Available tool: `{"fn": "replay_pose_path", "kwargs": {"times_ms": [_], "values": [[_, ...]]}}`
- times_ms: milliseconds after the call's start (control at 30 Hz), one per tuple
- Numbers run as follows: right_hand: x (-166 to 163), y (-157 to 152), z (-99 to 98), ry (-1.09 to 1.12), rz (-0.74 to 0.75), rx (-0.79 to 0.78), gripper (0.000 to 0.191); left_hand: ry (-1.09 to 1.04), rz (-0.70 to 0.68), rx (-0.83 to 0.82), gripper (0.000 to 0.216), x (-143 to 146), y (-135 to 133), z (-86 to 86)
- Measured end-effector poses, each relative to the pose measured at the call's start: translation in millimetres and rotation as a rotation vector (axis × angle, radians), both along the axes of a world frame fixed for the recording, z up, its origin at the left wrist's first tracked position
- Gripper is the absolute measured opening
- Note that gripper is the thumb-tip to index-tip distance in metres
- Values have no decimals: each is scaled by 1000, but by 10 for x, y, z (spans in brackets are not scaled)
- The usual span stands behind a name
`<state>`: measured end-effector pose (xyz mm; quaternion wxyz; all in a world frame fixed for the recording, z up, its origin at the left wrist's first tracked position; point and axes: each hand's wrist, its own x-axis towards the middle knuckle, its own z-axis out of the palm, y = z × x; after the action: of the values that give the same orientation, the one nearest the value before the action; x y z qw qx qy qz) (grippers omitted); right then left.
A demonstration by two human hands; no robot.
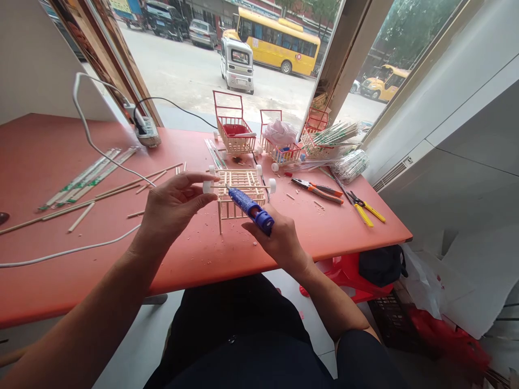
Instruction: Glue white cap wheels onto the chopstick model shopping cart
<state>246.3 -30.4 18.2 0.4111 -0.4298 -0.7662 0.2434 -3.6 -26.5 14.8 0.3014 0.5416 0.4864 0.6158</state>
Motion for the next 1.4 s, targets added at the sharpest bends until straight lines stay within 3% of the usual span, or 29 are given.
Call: {"fn": "replay_pose_path", "kwargs": {"times_ms": [767,1400], "values": [[99,-52,59,-41,20,49,38,-18,-5,6,35,11,9,-18],[37,3,50,28,-11,-6,34,-23,-24,-9,35,12,-5,-7]]}}
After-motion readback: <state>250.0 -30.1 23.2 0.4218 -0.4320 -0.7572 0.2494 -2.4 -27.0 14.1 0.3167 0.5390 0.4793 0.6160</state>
